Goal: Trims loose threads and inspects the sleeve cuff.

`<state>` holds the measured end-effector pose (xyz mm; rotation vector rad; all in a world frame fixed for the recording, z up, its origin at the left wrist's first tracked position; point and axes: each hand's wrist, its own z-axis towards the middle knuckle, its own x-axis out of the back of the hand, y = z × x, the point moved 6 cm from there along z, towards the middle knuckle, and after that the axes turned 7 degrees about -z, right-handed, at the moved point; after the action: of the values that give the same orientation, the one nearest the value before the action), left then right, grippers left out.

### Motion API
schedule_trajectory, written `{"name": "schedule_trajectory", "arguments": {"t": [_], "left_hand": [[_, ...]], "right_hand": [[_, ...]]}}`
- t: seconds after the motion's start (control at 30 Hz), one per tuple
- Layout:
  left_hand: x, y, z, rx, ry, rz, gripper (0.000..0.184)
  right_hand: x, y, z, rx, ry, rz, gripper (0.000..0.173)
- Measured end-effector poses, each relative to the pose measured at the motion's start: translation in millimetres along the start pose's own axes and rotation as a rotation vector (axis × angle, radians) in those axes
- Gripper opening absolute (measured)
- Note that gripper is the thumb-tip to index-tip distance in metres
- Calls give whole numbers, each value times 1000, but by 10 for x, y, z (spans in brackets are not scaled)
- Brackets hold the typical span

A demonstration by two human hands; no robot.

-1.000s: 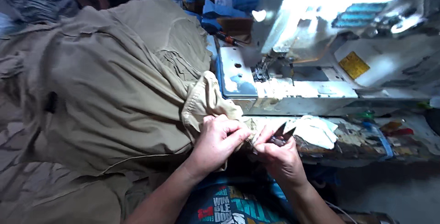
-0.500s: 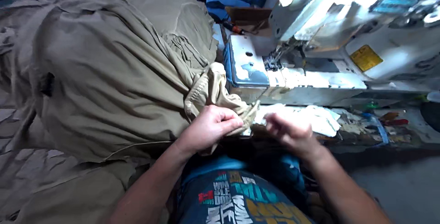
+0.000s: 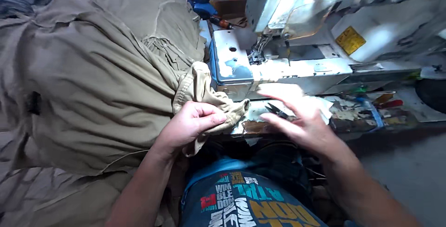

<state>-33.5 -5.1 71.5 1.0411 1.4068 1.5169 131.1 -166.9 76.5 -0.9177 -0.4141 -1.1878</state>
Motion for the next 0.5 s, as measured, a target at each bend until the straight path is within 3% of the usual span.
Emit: {"name": "schedule_trajectory", "arguments": {"t": [0.07,0.13,0.23,0.3,0.4,0.43,0.5], "left_hand": [[-49,143,-7,-53,-49,126,14],[-33,315,-135,-154,-6,468,15],[201,396,-399,-411,280,813,21],[447,340,-526,-488,485,632,17],[546,469,-597,-572,525,133,17],[495,646,-612,-616,519,81,19],[302,1138,-610,-754,492,212,19]], "right_hand": [[-204,-143,230,100,-76,208,33],[-348,-135,360,135,-42,232,16],[-293,-137,448,123,46,201,20],[-263,-215,490,107,75,202,20],[-216,-591,556,234,78,247,22],[-176,-760,569,287,64,300,22],[-94,-995,563,304,2,504,22]]}}
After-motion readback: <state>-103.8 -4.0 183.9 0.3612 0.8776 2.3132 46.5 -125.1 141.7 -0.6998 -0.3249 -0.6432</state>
